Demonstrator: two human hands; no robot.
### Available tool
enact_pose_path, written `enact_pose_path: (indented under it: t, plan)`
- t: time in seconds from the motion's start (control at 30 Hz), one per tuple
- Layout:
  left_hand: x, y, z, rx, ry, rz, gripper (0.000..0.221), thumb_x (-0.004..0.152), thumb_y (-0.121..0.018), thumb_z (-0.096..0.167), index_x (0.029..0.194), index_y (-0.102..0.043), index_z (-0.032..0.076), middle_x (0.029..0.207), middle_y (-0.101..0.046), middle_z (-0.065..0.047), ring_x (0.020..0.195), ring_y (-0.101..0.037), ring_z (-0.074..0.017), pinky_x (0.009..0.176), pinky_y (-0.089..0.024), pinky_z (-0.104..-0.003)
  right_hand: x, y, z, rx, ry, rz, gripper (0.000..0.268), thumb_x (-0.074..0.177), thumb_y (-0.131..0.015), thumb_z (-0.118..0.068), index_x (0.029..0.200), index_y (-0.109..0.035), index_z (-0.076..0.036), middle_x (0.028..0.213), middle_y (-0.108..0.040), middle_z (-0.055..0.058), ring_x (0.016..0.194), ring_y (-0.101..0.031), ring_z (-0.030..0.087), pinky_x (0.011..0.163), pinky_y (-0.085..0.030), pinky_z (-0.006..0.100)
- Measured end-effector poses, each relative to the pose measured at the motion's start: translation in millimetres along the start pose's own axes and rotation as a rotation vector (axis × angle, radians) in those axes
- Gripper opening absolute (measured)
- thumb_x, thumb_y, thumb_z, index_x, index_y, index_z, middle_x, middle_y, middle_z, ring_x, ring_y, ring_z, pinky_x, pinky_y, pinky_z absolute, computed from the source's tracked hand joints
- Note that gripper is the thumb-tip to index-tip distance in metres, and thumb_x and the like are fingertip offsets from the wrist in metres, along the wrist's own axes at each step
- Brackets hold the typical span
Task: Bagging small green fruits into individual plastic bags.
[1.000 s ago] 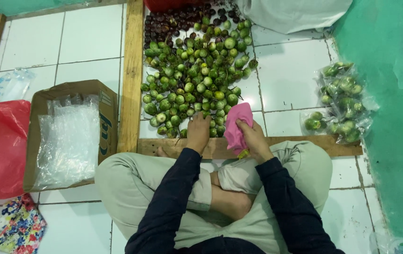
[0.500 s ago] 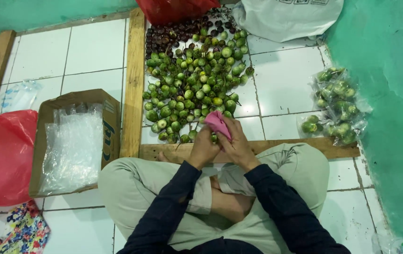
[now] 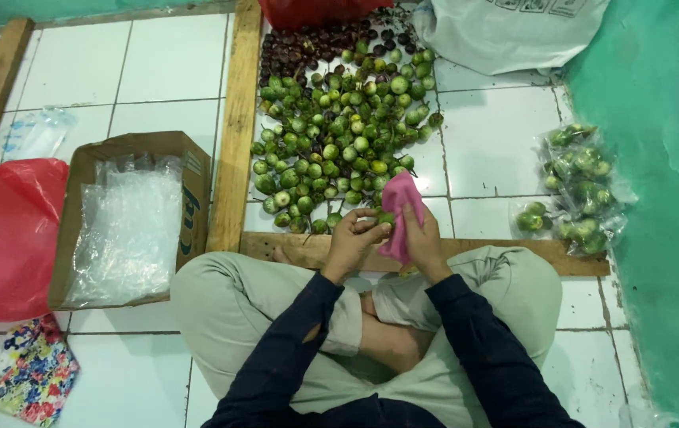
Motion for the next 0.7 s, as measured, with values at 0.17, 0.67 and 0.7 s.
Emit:
enact_pose_path:
  t: [0.17,0.67,0.7]
  plan:
    - [-16,-5,25,-0.170,0.077,0.082,0.053,0.083,-0.089,0.011,0.121,-0.056,-0.003,0.087,-0.076,-0.015,0.082,-0.077,-0.0226,0.073,-0.064,-0.028,-9,-13,-43,0.010,0.188,-0.115,0.014,0.104,-0.061,-0.017,0.112,-0.068,-0.006,0.096,-0.072,0.009,0.096,-0.063,0.018,0.093,-0.049,0.044]
    - [-11,-20,19,0.195,-0.248,-0.037,0.024,0.095,-0.069,0.001,0.118,-0.074,0.003,0.101,-0.072,-0.015,0.101,-0.068,-0.0208,0.085,-0.059,-0.040,-15,-13,-35,-0.288,0.083,-0.110,0.032,0.103,-0.060,-0.032,0.121,-0.061,-0.005,0.105,-0.070,0.023,0.107,-0.067,0.040,0.093,-0.049,0.055]
    - [-16,-26,27,0.150,-0.249,-0.036,0.029,0.096,-0.067,0.001,0.125,-0.070,-0.001,0.108,-0.072,-0.017,0.105,-0.067,-0.0224,0.088,-0.059,-0.041,-13,-8,-45,-0.298,0.095,-0.065,0.025,0.103,-0.060,-0.026,0.114,-0.065,-0.004,0.099,-0.071,0.022,0.102,-0.069,0.040,0.090,-0.050,0.053]
Point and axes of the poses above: each hand's wrist, its own x-axis towards the middle knuckle, its own y-axis out of the back of the hand, z = x × y, the point moved 7 cm from there along x, towards the middle knuckle
